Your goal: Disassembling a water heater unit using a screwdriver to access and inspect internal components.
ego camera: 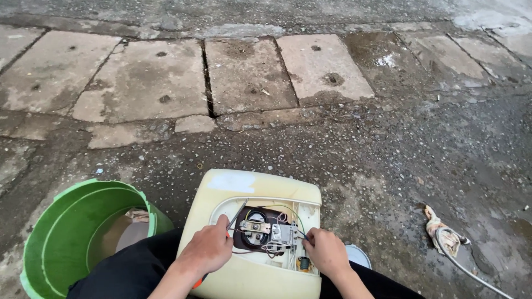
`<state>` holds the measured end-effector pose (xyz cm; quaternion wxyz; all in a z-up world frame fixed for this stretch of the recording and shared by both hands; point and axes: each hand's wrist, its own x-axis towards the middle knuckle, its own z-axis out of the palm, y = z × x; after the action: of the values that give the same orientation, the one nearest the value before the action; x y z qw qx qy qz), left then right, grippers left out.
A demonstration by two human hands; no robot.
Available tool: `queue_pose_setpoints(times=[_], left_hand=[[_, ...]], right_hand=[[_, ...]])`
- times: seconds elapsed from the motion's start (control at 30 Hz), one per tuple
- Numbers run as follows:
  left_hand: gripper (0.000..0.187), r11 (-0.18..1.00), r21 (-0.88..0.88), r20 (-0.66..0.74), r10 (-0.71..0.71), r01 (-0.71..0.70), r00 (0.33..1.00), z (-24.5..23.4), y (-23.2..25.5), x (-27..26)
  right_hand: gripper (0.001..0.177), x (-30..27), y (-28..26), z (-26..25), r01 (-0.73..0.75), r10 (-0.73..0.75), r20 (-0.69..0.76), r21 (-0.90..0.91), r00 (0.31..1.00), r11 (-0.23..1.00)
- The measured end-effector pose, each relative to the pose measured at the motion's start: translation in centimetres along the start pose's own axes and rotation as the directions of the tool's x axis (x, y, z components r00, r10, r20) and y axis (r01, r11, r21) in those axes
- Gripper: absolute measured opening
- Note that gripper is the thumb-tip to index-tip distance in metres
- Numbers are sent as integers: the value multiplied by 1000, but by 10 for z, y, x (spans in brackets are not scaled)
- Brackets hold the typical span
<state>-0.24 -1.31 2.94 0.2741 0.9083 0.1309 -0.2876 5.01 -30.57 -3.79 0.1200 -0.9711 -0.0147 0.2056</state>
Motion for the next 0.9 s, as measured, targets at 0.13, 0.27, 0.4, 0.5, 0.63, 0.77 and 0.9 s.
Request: queue_pose_setpoints(times=[0.13, 0.27, 0.4, 0.5, 0.63, 0.77, 0.9], left_hand=[[33, 1000, 6, -13, 17, -17, 1000, 1, 4, 0], [33, 1000, 18, 17, -9, 8, 1000, 1, 5, -1], [31, 999, 23, 23, -24, 23, 999, -2, 8, 1], [33, 996, 63, 47, -62, 59, 997, 1, 8, 5], [34, 994, 92, 63, -68, 62, 996, 1, 10, 5], [36, 991, 110, 55, -83, 77, 995, 2, 7, 8], [33, 992, 106, 57, -76, 70, 995, 2, 6, 8]], right_hand=[[20, 12, 13, 7, -43, 33, 83, 120, 996, 992], [18, 17, 21, 11, -90, 61, 133, 221, 989, 971], [16, 18, 27, 14, -139, 97, 150, 306, 984, 942], [19, 18, 28, 17, -90, 68, 98, 244, 993, 966], [17, 14, 24, 22, -56, 48, 38, 241, 998, 969], [18, 8, 17, 16, 3, -4, 11, 118, 1000, 993], [23, 10, 22, 18, 128, -129, -15, -55, 992, 990]])
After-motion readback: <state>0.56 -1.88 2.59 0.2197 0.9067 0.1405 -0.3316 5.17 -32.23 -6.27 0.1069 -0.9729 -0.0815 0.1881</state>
